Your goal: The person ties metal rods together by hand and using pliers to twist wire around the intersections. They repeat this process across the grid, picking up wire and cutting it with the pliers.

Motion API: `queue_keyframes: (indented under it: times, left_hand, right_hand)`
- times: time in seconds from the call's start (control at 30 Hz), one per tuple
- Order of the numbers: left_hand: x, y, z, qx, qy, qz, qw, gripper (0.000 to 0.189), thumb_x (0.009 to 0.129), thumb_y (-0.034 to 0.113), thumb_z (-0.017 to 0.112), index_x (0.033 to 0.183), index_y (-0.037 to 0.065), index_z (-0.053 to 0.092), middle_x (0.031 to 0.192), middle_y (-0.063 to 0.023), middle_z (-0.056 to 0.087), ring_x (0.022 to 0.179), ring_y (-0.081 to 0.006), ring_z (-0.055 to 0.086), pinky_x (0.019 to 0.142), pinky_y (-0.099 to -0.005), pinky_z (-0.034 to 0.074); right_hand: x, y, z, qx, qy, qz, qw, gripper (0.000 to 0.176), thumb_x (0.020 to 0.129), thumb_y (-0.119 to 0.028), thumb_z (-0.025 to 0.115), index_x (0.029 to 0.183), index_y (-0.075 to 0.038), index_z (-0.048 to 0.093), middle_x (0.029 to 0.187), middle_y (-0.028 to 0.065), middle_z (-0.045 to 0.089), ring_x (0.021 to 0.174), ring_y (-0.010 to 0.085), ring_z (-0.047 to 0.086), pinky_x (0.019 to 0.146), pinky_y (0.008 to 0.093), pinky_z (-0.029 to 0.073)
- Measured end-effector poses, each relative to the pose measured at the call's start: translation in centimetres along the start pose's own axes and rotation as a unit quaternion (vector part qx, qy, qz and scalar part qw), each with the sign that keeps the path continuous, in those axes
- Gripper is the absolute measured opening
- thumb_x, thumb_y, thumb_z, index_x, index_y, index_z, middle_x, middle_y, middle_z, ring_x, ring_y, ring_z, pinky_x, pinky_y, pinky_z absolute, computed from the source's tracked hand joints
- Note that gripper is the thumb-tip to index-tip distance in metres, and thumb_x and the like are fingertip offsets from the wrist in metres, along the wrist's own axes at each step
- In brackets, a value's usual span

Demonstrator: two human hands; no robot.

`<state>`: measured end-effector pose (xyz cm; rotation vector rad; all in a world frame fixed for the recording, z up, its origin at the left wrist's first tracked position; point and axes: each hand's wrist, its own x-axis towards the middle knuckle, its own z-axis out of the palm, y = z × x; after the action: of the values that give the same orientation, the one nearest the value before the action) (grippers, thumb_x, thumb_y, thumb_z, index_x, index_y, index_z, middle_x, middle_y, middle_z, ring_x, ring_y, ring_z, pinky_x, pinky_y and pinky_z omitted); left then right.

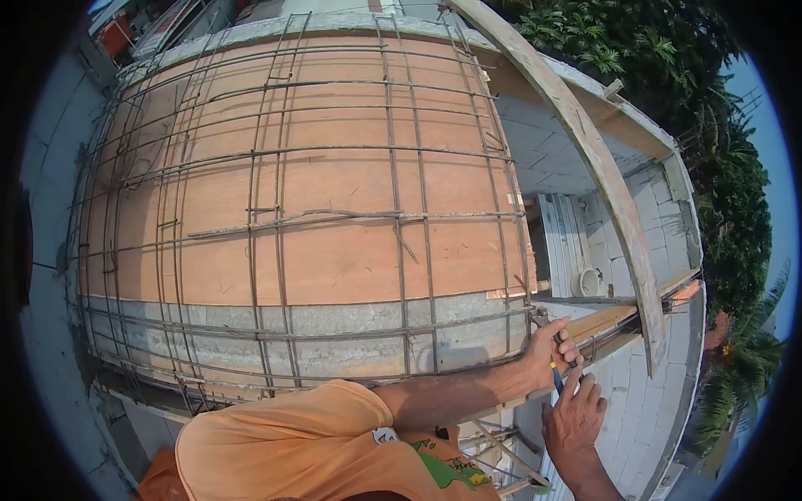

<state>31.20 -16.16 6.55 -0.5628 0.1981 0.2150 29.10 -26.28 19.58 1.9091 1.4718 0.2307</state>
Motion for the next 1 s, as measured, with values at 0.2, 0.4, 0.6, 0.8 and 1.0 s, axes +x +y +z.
queue_keyframes:
  times: [0.2,0.4,0.6,0.8,1.0]
  left_hand:
    - [-0.1,-0.1,-0.1,0.031,0.032,0.01,0.999,0.041,0.088,0.044,0.069,0.069,0.015,0.046,0.053,-0.0014,0.043,0.053,-0.0194,0.046,0.07,-0.0398,0.049]
    - [0.2,0.8,-2.3,0.076,-0.061,0.013,0.995,0.045,0.084,0.055,0.071,0.084,0.012,0.059,0.082,-0.0103,0.07,0.08,-0.0267,0.071,0.072,-0.0382,0.058]
    - [0.5,0.3,-3.0,0.005,-0.126,-0.085,0.988,0.038,0.088,0.044,0.072,0.091,0.008,0.061,0.091,-0.0134,0.07,0.091,-0.0266,0.069,0.084,-0.0421,0.057]
    - [0.0,0.1,-1.3,0.007,-0.118,-0.035,0.992,0.042,0.096,0.042,0.059,0.066,0.016,0.045,0.052,0.0024,0.04,0.053,-0.0169,0.043,0.08,-0.037,0.046]
    - [0.1,-0.5,-0.6,-0.006,-0.056,-0.01,0.998,0.04,0.096,0.036,0.058,0.065,0.016,0.043,0.052,0.001,0.039,0.051,-0.0174,0.043,0.081,-0.0392,0.047]
  right_hand:
    - [1.3,2.3,4.1,0.159,-0.082,0.078,0.981,0.037,0.076,0.002,0.065,0.111,0.004,0.05,0.094,0.0197,0.054,0.091,0.0377,0.059,0.076,0.0479,0.05]
    - [4.7,4.4,-2.9,0.565,-0.335,0.164,0.736,0.02,0.094,-0.005,0.054,0.079,0.006,0.061,0.056,0.0123,0.058,0.055,0.0241,0.062,0.05,0.0384,0.047]
    - [3.6,5.7,1.3,0.792,-0.359,0.229,0.437,0.024,0.097,-0.013,0.057,0.102,0.01,0.059,0.078,0.0147,0.061,0.061,0.0227,0.058,0.052,0.0361,0.045]
    - [3.9,5.8,1.0,0.773,-0.389,0.229,0.446,0.035,0.096,-0.022,0.061,0.104,0.012,0.058,0.077,0.0161,0.061,0.063,0.0279,0.06,0.059,0.0409,0.049]
    - [0.2,0.8,-1.7,0.09,0.006,-0.001,0.996,0.067,0.082,-0.028,0.077,0.124,0.016,0.047,0.09,0.016,0.058,0.083,0.0314,0.062,0.074,0.0408,0.054]
